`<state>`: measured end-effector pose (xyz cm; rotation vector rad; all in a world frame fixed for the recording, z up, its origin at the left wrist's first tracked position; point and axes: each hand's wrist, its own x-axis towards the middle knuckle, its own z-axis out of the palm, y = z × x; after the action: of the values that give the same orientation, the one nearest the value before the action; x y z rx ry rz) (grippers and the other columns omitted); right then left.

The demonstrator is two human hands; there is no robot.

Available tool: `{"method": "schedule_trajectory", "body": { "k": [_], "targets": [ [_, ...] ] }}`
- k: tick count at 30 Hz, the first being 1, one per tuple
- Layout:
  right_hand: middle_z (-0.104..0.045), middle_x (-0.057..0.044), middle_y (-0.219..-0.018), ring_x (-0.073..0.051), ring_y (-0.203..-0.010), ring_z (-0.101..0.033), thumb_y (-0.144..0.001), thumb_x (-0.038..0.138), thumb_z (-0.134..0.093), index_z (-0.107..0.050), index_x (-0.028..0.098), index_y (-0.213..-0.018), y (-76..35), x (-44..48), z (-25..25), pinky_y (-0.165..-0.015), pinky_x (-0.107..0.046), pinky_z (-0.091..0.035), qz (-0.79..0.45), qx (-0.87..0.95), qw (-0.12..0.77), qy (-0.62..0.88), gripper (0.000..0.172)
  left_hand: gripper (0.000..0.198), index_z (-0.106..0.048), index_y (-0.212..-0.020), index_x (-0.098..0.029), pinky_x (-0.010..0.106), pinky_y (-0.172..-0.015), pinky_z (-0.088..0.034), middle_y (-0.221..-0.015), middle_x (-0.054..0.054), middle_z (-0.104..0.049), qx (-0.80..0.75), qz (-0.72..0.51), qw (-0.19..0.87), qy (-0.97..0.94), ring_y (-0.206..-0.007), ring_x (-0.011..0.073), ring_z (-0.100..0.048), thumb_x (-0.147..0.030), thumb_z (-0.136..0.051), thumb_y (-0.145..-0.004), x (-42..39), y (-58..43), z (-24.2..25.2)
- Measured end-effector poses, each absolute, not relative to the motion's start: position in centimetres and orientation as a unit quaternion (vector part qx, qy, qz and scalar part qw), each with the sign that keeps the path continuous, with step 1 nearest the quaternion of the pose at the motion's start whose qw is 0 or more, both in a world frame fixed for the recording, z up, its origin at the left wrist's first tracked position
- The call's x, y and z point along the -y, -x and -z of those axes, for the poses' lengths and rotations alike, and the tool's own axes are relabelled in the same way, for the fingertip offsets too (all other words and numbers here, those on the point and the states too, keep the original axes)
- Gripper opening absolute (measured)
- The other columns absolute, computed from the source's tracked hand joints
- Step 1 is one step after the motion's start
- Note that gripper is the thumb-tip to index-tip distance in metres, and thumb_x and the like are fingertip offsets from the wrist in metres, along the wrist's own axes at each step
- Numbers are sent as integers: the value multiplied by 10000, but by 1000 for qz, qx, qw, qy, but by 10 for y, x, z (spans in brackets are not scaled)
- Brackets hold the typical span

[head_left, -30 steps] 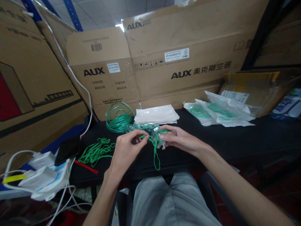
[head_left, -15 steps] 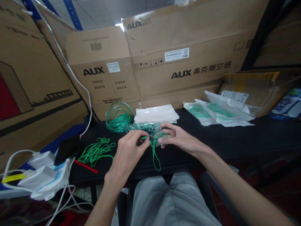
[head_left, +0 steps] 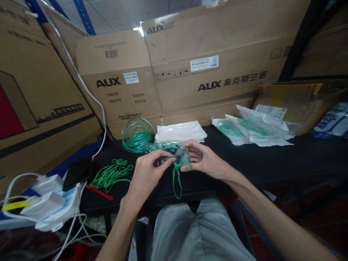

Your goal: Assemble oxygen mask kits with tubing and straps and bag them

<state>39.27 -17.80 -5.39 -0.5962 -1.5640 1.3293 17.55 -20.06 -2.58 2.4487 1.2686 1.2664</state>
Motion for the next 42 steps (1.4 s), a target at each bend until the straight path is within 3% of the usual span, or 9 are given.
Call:
{"method": "schedule_trajectory", "body": {
  "k": [3, 7, 10, 13, 20, 27, 33, 37, 42],
  "targets": [
    [-627, 45, -1008, -135, -945, -658, -665, 153, -914, -610, 246, -1051, -391, 181, 53, -894, -279, -530, -520, 663, 485, 235, 499, 55, -751, -889, -222, 222, -617, -434, -732, -62, -705, -425, -426, 67, -796, -621, 121, -593, -235, -799, -865, 199, -175, 28],
    [-657, -4, -1106, -178, -1100, -646, -771, 126, -813, -674, 236, -1069, -390, 187, 49, -1015, -341, -512, -485, 698, 479, 219, 347, 202, -703, -1025, -211, 209, -640, -472, -859, -57, -780, -417, -443, 89, -789, -643, 116, -639, -201, -811, -854, 197, -174, 30],
    [-665, -36, -1204, -207, -1239, -611, -812, 92, -729, -714, 229, -1080, -392, 190, 45, -1136, -387, -437, -470, 722, 464, 204, 301, 200, -731, -1030, -214, 209, -675, -493, -899, -47, -795, -399, -423, 51, -812, -671, 122, -667, -125, -788, -860, 196, -173, 30],
    [-679, -57, -1262, -235, -1293, -602, -835, 122, -658, -742, 226, -1063, -394, 191, 43, -1155, -423, -432, -460, 739, 454, 191, 264, 145, -753, -956, -193, 222, -723, -510, -912, -19, -790, -374, -413, 1, -830, -741, 144, -703, -87, -774, -859, 195, -172, 31],
    [-740, -68, -1039, -227, -1022, -699, -930, 282, -667, -761, 199, -1012, -392, 191, 40, -939, -388, -555, -391, 729, 485, 286, 150, 109, -725, -1012, -181, 261, -815, -521, -933, 8, -766, -309, -421, -40, -852, -834, 169, -704, -136, -733, -912, 197, -172, 34],
    [-743, -80, -1086, -251, -1107, -667, -884, 265, -747, -776, 210, -873, -385, 196, 38, -911, -366, -519, -314, 742, 499, 318, 63, 126, -722, -1043, -205, 295, -811, -518, -963, 11, -772, -302, -409, -51, -860, -849, 183, -695, -149, -715, -930, 194, -173, 38],
    [-751, -78, -1057, -244, -1045, -688, -920, 205, -689, -743, 205, -848, -383, 197, 38, -912, -377, -511, -283, 757, 490, 328, 90, 119, -743, -1040, -221, 310, -832, -509, -951, 19, -775, -329, -387, -34, -861, -832, 188, -682, -175, -691, -944, 199, -177, 36],
    [-725, -59, -1000, -225, -973, -677, -951, 142, -612, -667, 212, -875, -382, 198, 40, -890, -363, -500, -243, 766, 488, 340, 117, 182, -760, -1066, -250, 299, -783, -502, -850, -11, -769, -388, -365, 39, -845, -729, 175, -676, -184, -674, -919, 202, -181, 31],
    [-658, -53, -951, -208, -910, -630, -983, 94, -532, -581, 217, -897, -377, 204, 39, -859, -344, -472, -186, 784, 487, 338, 158, 225, -724, -1152, -239, 272, -779, -504, -888, -17, -789, -403, -355, 202, -819, -782, 170, -701, -270, -593, -973, 204, -183, 26]
  ]
}}
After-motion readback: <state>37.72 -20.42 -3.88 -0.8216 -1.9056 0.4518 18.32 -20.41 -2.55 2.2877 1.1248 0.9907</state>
